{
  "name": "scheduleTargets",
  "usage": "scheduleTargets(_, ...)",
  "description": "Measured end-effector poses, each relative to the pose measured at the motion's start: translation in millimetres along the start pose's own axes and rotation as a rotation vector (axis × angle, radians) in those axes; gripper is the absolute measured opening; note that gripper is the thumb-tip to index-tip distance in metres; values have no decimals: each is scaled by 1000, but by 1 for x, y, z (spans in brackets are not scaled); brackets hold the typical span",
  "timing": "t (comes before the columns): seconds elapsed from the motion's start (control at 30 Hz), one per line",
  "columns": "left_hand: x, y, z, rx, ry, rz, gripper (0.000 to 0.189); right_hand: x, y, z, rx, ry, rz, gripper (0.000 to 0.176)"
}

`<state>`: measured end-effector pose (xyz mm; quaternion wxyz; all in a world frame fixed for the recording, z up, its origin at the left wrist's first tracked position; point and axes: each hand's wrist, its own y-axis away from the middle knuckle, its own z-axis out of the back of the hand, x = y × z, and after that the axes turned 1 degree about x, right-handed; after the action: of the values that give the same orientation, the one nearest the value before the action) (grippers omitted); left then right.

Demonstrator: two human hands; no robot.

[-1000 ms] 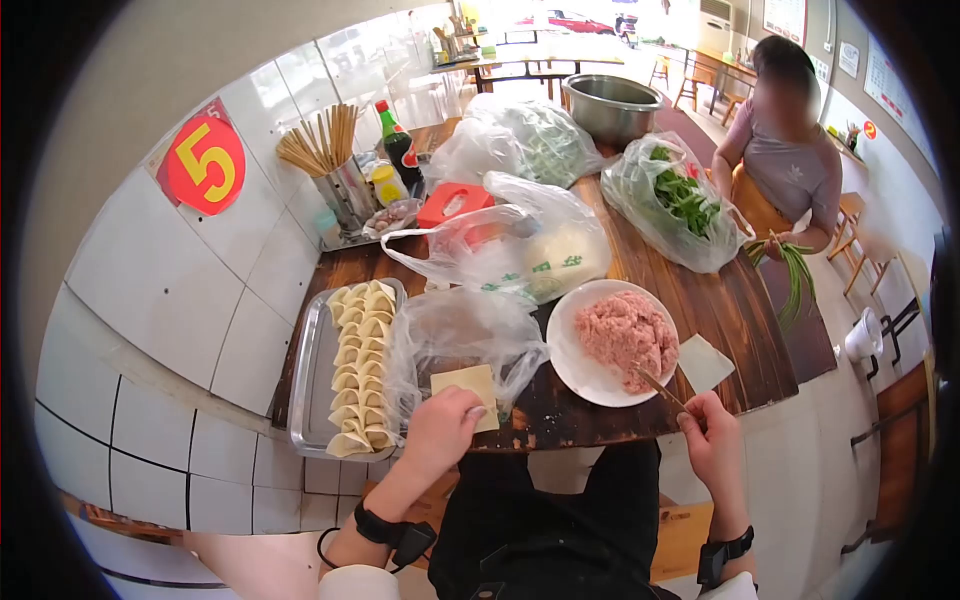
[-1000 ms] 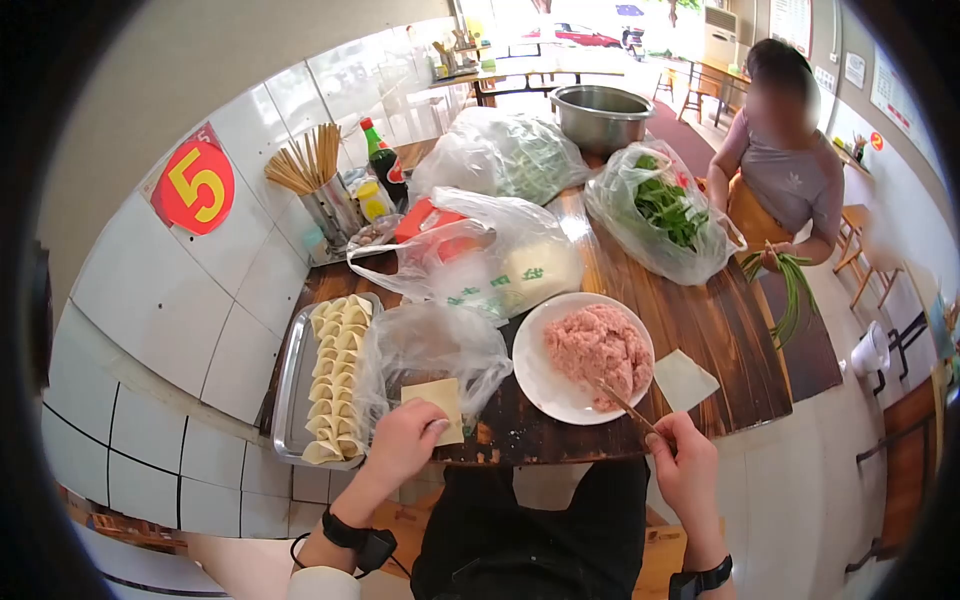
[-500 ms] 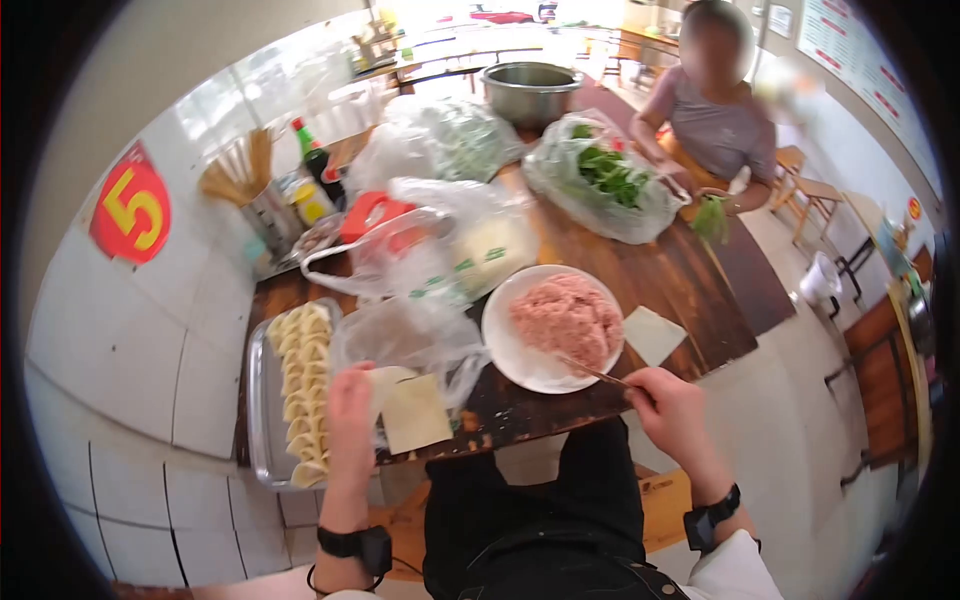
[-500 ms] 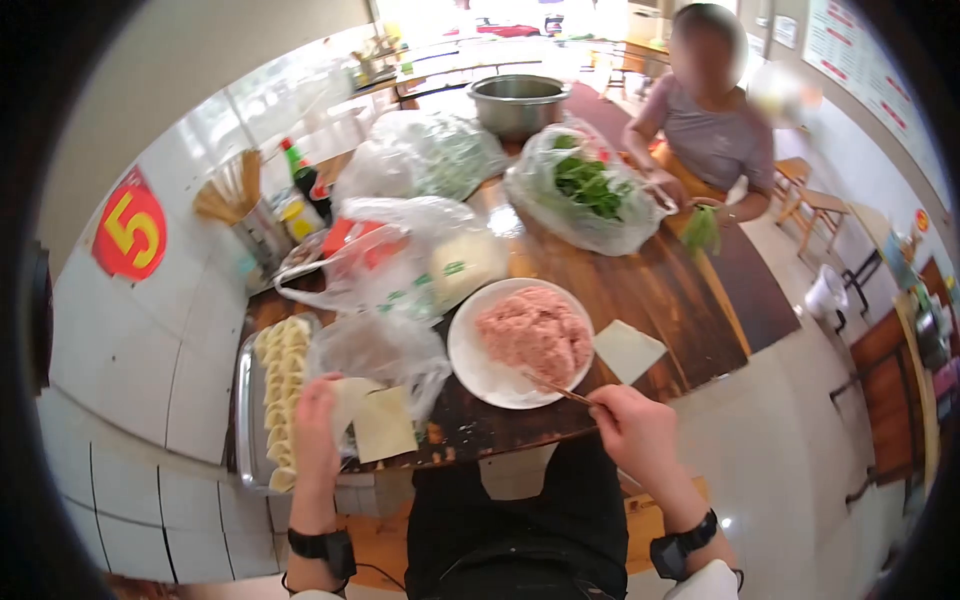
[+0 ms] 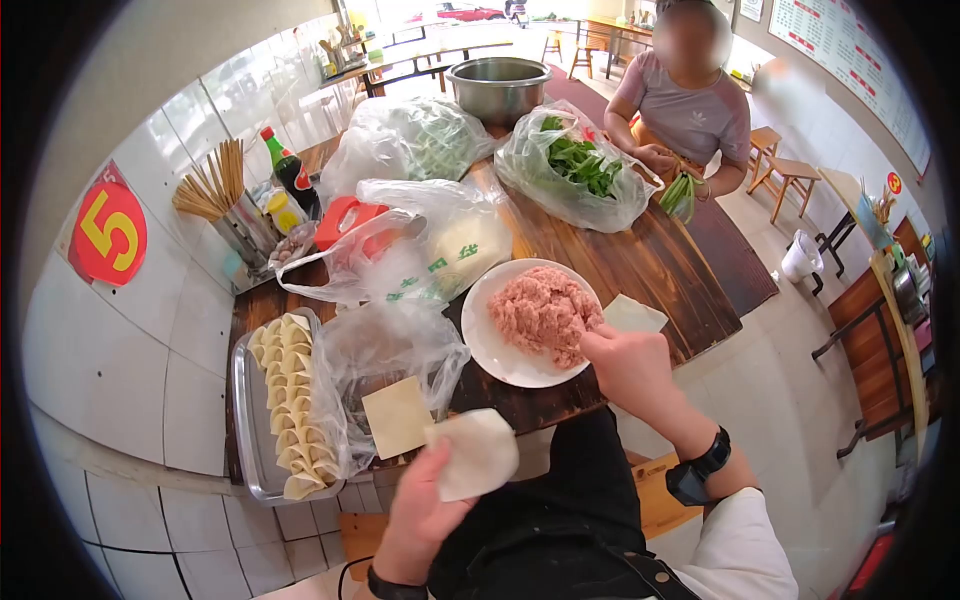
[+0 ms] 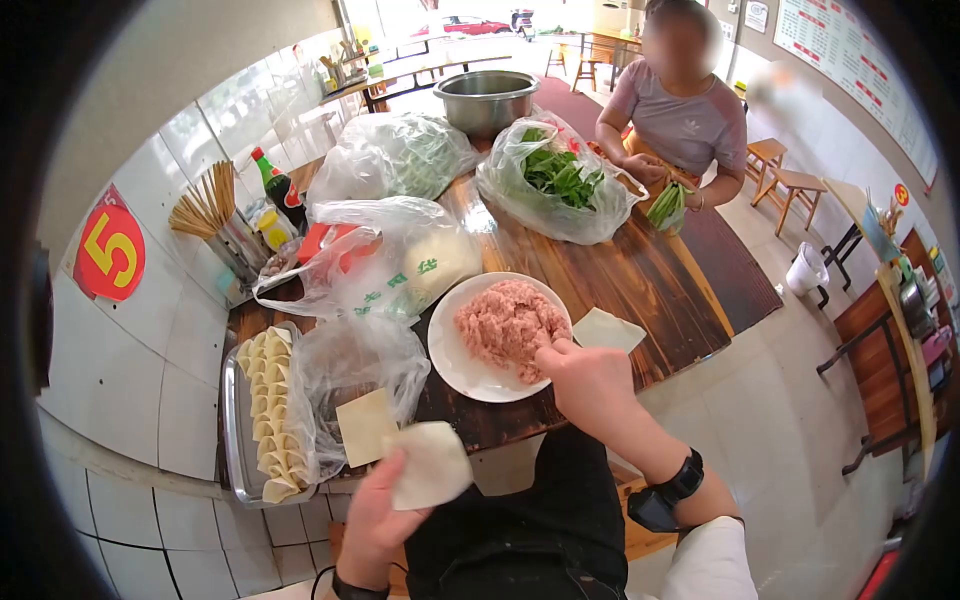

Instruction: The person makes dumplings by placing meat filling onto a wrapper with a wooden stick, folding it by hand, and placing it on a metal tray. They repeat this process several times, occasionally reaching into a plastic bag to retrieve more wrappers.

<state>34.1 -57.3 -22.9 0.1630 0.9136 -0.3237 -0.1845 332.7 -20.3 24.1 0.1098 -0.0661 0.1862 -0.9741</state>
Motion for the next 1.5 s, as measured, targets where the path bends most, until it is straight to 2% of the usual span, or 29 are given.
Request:
scheduleTargets(0.17,34,-28,1,-62,59,147,43,-5,-2,2,-38,-55,-13,6)
scheduleTargets(0.23,35,-39,-9,-60,36,52,44,-5,-1,-1,-64,-66,-8,6)
scheduleTargets(0.33,38,-58,-14,-64,33,-31,43,-5,4,0,31,-86,-35,3)
scheduleTargets(0.4,41,-66,-16,-81,22,-65,43,-4,11,9,117,-306,-123,3)
scheduleTargets(0.43,44,-70,-17,-77,43,-69,43,-4,15,12,120,-307,-121,3)
scheduleTargets(0.5,48,-75,-20,-77,68,-72,43,-1,22,20,239,-539,-296,7)
scheduleTargets(0.53,49,-75,-24,-54,71,-77,43,2,27,21,244,-539,-294,7)
scheduleTargets(0.6,49,-75,-31,-31,74,-83,44,9,39,21,231,-767,-371,6)
scheduleTargets(0.63,49,-75,-34,-29,75,-83,44,15,48,13,141,-737,-301,3)
scheduleTargets(0.67,49,-76,-36,-28,75,-82,44,19,56,4,78,-569,-216,5)
scheduleTargets(0.73,47,-78,-34,-18,96,-67,45,26,70,-5,-23,-293,-76,15)
scheduleTargets(0.97,45,-79,-27,-37,203,-26,46,19,92,-1,-167,-197,7,23)
scheduleTargets(1.03,45,-79,-24,-30,195,-33,45,14,89,12,-120,-213,-19,20)
scheduleTargets(1.13,48,-76,-22,-30,157,-42,45,12,87,10,-79,-753,-340,9)
scheduleTargets(1.17,49,-76,-21,-34,124,-52,45,11,87,5,-77,-754,-343,9)
scheduleTargets(1.23,50,-70,-22,-32,112,-52,45,10,83,-3,29,-1041,-530,8)
scheduleTargets(1.3,50,-62,-21,-32,102,-58,46,11,80,-8,106,-1110,-561,10)
scheduleTargets(1.37,52,-56,-17,140,172,-27,46,15,78,-25,137,-1359,-679,12)
scheduleTargets(1.5,61,-50,-31,296,242,-43,48,51,65,-37,9,-1612,-682,19)
